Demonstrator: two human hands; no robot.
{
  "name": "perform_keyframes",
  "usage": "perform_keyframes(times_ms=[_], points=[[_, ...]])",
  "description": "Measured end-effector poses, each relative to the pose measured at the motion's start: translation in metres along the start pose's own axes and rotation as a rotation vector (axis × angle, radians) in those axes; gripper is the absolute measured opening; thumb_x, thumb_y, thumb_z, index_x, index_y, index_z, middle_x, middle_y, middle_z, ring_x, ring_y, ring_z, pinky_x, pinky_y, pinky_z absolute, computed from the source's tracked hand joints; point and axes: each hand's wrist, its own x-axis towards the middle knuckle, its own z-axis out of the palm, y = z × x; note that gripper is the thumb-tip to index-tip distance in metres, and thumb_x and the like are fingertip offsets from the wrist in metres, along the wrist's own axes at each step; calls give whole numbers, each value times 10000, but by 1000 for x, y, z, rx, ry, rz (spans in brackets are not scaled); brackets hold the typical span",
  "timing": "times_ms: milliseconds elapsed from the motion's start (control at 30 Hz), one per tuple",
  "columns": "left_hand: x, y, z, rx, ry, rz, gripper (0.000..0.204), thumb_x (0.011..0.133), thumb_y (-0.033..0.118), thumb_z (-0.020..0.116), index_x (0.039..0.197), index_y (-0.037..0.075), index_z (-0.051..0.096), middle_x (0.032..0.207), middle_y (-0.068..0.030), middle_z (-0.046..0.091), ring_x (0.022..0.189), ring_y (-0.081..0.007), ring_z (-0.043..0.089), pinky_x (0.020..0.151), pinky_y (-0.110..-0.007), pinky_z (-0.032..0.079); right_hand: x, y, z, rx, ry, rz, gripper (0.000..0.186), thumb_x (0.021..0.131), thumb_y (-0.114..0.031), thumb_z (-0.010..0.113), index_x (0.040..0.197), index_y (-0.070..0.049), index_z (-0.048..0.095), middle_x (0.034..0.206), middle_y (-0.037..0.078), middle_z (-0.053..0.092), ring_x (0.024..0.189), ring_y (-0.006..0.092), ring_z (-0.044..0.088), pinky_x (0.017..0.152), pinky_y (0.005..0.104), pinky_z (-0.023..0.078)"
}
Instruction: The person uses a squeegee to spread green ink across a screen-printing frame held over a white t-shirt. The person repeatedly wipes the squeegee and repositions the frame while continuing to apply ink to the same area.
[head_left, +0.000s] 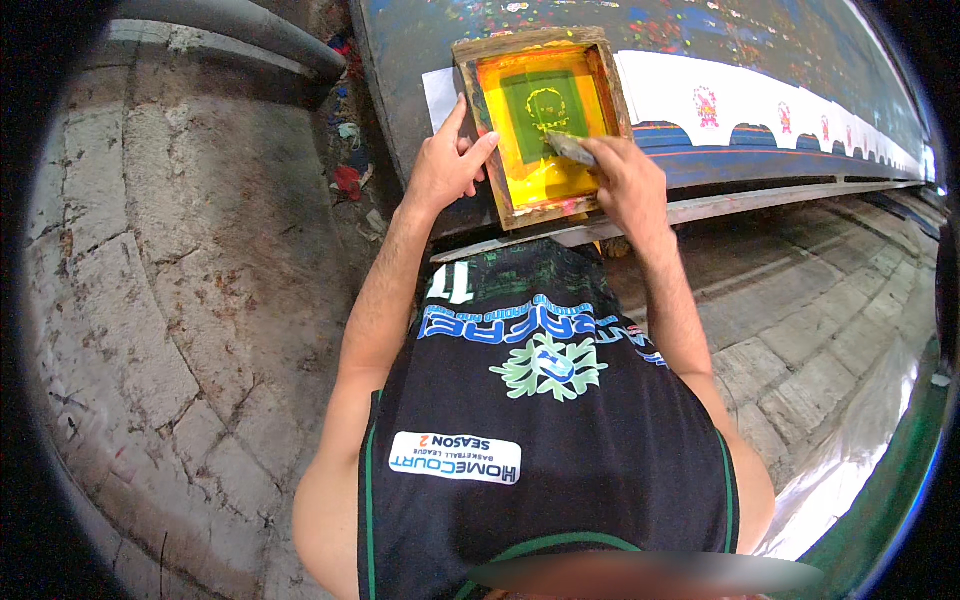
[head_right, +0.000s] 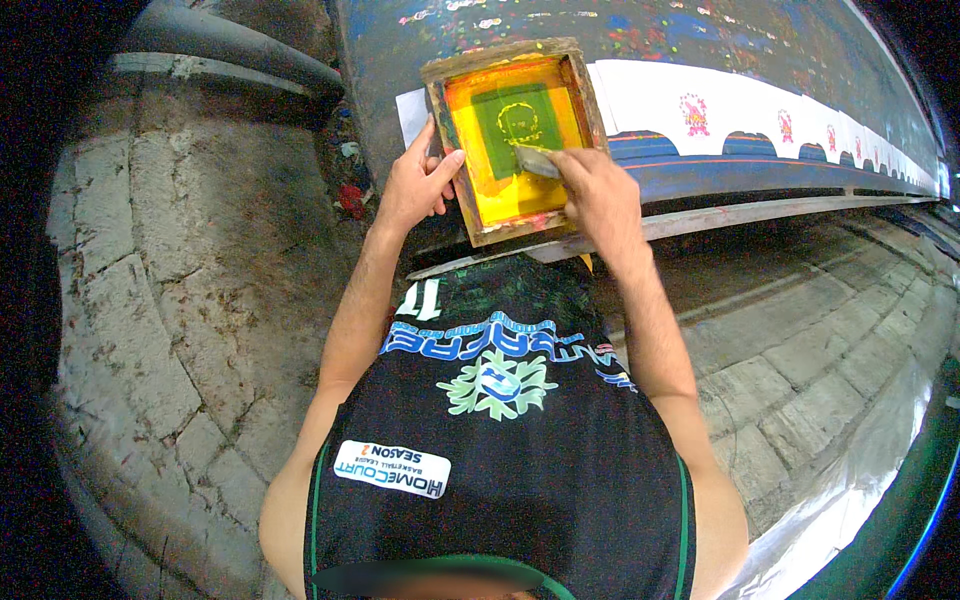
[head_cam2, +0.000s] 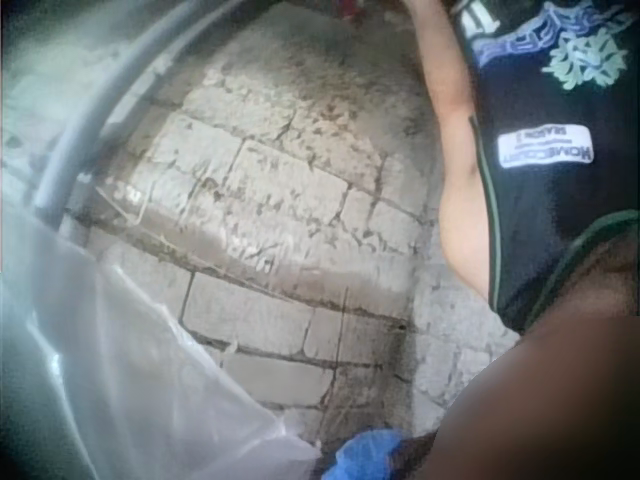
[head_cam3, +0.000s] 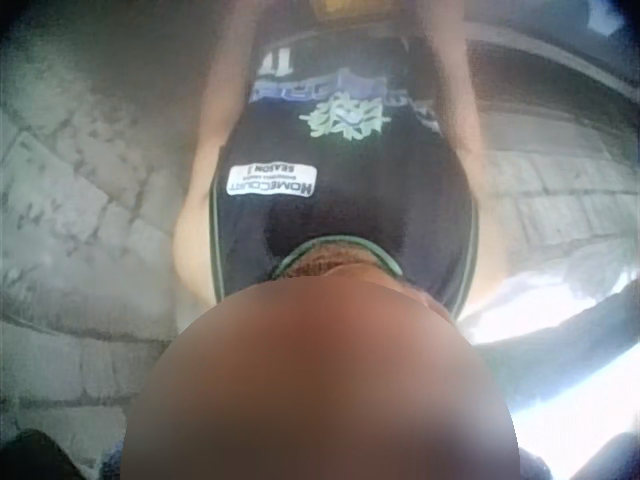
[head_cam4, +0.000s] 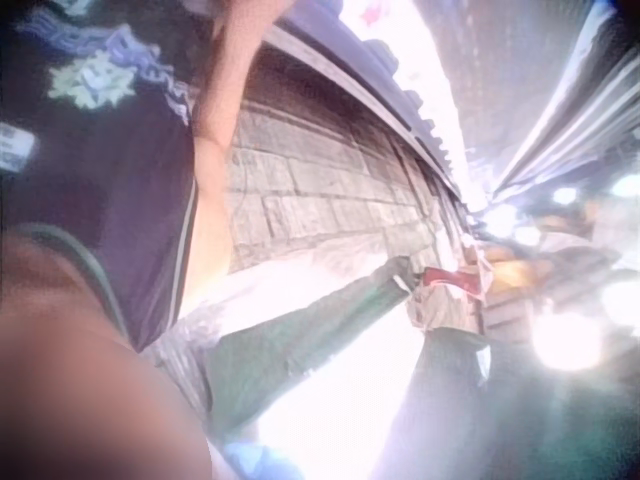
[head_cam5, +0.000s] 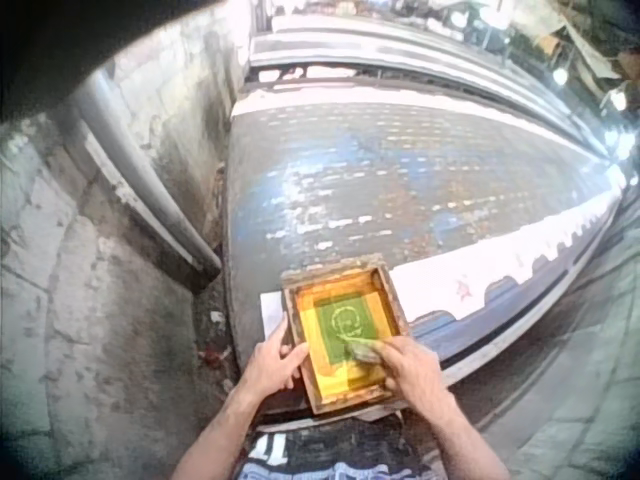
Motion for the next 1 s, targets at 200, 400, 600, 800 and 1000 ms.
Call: perform_keyframes(times_ms=[200, 400, 600, 800, 1000], points=[[-1, 2, -2, -27, 24, -10, 895, 1081, 293, 721, 1781, 32, 228, 729, -55, 740, 556, -99, 665, 485, -290, 550, -10, -28, 10, 55, 59, 151, 479, 880, -10, 736, 1348, -111, 748, 1238, 116, 785, 1130, 324, 760, 934, 436, 634], [0, 13, 11, -24, 13, -16, 860, 1111, 277, 703, 1799, 99, 219, 690, -19, 674, 482, -84, 580, 425, -270, 467, -2, -11, -19, 127, -135, -90, 516, 803, -6, 754, 1312, -90, 780, 1223, 139, 787, 1148, 351, 756, 1008, 475, 617], [5, 13, 13, -21, 28, -6, 838, 1109, 298, 698, 1780, 54, 261, 686, -46, 710, 489, -100, 626, 447, -288, 510, 54, 30, -24, 284, -168, -133, 483, 856, 21, 733, 1309, -133, 799, 1274, 150, 787, 1229, 380, 727, 1047, 484, 603], [3, 14, 14, 39, 39, -39, 834, 1122, 328, 690, 1773, 32, 261, 721, -60, 728, 514, -119, 649, 460, -296, 524, 143, 48, 6, 160, -113, -151, 444, 964, 33, 733, 1365, -150, 785, 1335, 152, 766, 1258, 374, 718, 1085, 473, 598], [-5, 23, 20, 82, 10, -13, 811, 1158, 339, 585, 1780, 14, 177, 889, -140, 793, 634, -218, 755, 553, -367, 620, 112, 41, -2, 151, -283, -173, 436, 959, 40, 708, 1363, -112, 767, 1326, 148, 765, 1256, 379, 713, 1099, 476, 583]])
